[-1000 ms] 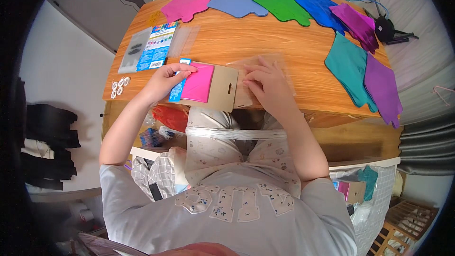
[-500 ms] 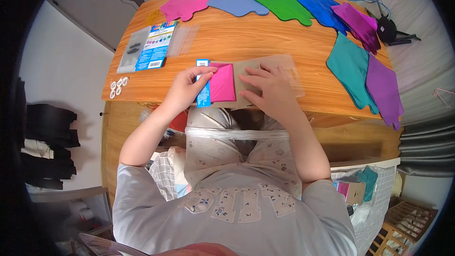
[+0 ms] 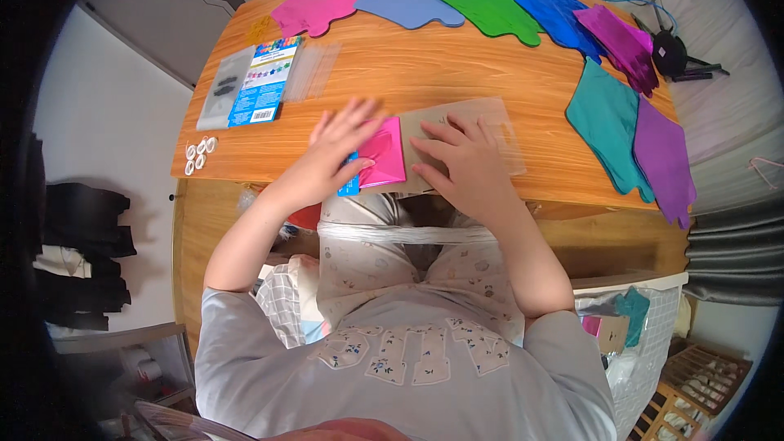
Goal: The person is packaging colorful pentagon-shaped sheets into cardboard sleeves and plastic bags.
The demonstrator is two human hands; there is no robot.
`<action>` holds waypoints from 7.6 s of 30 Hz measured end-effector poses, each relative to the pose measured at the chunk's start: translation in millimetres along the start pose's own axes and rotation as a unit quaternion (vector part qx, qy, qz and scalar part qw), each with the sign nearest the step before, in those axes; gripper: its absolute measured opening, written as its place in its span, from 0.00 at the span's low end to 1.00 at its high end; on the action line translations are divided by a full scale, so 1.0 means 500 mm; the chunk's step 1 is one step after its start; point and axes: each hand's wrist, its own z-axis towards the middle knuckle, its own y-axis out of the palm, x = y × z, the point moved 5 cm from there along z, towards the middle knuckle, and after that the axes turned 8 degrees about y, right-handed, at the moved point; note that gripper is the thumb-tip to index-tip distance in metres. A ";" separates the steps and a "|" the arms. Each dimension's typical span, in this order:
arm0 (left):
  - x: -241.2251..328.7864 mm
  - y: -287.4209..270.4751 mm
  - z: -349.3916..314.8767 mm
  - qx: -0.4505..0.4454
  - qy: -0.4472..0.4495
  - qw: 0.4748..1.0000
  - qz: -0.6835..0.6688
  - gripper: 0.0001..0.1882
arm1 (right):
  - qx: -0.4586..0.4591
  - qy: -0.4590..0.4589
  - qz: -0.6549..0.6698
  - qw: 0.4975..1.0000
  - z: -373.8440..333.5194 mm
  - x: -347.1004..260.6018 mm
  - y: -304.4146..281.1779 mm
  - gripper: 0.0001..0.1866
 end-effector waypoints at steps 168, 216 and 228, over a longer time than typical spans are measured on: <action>0.081 0.033 0.050 -0.081 0.054 0.989 0.112 0.43 | -0.104 -0.092 -0.029 0.990 -0.023 0.036 -0.019 0.37; 0.053 0.249 -0.177 0.184 -0.296 0.676 -0.649 0.07 | 0.300 0.205 0.397 0.843 -0.286 0.096 0.048 0.09; 0.060 0.228 -0.202 0.177 -0.308 0.650 -0.672 0.06 | 0.036 0.343 0.618 0.706 -0.264 0.131 0.062 0.12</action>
